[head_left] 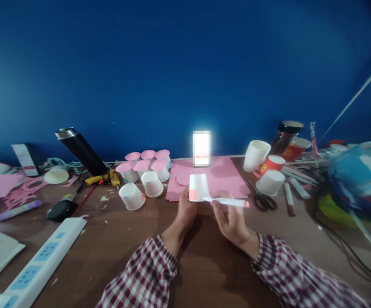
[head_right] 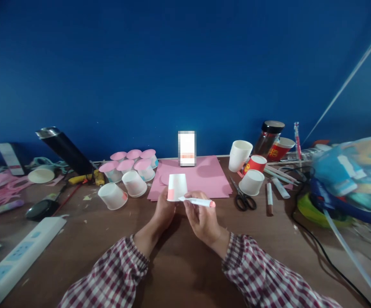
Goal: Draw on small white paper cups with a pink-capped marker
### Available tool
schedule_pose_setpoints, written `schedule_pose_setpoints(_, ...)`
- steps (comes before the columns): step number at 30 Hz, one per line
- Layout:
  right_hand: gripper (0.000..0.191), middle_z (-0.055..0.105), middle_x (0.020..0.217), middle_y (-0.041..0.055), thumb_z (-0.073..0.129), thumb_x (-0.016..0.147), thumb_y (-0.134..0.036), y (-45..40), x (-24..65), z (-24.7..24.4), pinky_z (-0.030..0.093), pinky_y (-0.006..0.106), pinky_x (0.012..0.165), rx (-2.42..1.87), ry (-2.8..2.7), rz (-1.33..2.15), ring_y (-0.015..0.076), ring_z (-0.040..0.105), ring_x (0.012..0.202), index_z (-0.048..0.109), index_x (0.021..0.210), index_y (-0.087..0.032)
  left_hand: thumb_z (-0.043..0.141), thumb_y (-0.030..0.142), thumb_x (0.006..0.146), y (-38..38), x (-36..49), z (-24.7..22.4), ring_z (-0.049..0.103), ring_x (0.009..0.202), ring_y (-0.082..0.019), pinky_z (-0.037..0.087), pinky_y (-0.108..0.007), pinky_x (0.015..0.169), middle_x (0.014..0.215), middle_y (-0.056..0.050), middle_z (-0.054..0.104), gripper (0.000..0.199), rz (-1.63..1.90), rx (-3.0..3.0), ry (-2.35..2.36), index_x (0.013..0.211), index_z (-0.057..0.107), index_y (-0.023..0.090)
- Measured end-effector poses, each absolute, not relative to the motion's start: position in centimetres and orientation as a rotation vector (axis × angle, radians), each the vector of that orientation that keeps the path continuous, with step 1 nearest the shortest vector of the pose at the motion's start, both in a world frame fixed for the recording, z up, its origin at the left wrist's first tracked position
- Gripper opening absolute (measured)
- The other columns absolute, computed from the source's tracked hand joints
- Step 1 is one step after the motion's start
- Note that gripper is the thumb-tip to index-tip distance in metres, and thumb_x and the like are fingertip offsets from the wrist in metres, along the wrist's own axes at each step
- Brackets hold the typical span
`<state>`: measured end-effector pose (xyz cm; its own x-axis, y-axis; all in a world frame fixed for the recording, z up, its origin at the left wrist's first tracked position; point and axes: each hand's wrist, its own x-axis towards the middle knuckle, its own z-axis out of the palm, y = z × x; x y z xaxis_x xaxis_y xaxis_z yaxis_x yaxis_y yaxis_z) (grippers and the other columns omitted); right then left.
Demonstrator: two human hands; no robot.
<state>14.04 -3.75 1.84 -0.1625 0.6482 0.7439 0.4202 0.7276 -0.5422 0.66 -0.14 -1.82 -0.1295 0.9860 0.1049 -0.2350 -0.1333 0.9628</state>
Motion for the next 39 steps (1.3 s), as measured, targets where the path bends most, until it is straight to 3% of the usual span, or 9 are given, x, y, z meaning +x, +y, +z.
schedule_pose_setpoints(7,0.011,0.060,0.086,0.0064,0.044,0.093,-0.019,-3.74,14.01,1.13,0.050,0.032,0.070,-0.890,-1.841,0.233,0.0182,0.058,0.076,0.053,0.098,-0.020,0.060,0.022,0.072,-0.43,0.59,-1.29,0.046,0.057,-0.009,0.039,-0.021,0.059,0.063,0.003,0.058,0.009,1.479,1.090,1.081,0.078,0.061,0.015)
schedule_pose_setpoints(39,0.011,0.064,0.091,0.0086,0.044,0.093,-0.019,-3.99,13.98,1.39,0.053,0.035,0.073,-0.863,-1.866,0.208,0.0209,0.063,0.084,0.054,0.098,-0.019,0.055,0.020,0.073,-0.75,0.69,-0.91,0.052,0.065,-0.012,0.043,-0.024,0.065,0.071,0.000,0.062,0.013,1.440,1.135,1.140,0.082,0.062,0.014)
